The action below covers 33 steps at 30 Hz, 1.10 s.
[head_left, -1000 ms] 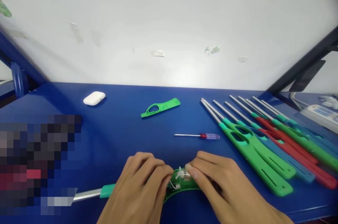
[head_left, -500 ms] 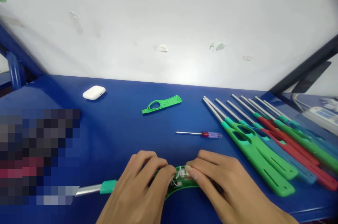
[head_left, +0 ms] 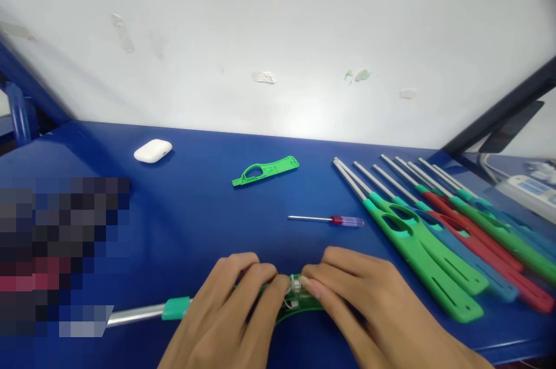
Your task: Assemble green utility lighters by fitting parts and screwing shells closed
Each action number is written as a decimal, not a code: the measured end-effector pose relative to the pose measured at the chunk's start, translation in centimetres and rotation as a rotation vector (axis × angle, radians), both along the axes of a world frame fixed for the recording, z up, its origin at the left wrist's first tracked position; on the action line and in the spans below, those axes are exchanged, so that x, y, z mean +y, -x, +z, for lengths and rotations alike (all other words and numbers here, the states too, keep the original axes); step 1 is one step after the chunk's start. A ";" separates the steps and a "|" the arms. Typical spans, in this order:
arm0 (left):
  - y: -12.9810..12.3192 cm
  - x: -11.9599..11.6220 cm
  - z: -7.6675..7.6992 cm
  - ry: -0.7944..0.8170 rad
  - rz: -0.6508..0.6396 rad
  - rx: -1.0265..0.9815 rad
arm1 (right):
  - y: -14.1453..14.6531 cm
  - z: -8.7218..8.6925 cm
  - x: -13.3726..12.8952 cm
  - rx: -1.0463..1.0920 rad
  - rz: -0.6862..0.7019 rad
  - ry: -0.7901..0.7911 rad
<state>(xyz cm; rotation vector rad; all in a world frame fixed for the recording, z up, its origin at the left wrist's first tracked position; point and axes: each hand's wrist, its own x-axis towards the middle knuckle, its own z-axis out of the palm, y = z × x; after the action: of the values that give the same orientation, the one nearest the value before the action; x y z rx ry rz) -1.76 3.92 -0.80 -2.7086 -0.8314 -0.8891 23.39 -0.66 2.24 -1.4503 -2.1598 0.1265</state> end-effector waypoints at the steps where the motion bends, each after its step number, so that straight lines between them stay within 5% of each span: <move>1: 0.1 0.0 -0.1 -0.014 0.005 0.020 | -0.1 -0.3 -0.2 0.019 -0.023 0.027; 7: -0.7 0.1 0.5 0.025 0.043 -0.049 | -0.3 -1.3 -1.0 0.065 -0.077 0.159; 19: -0.6 -0.6 0.1 -0.081 0.019 0.002 | 0.5 2.2 1.3 -0.030 0.128 0.064; 28: -0.2 -0.1 0.4 -0.026 0.007 0.019 | -0.2 1.5 1.2 -0.053 0.036 -0.024; 33: -0.1 0.2 0.8 0.069 0.008 -0.015 | -0.9 1.5 1.4 0.088 0.052 0.136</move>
<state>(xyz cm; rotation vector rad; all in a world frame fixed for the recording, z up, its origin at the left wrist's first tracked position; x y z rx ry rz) -1.66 4.14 0.00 -2.7583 -0.8914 -0.8970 24.31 0.76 3.74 -1.4345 -2.1539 0.3553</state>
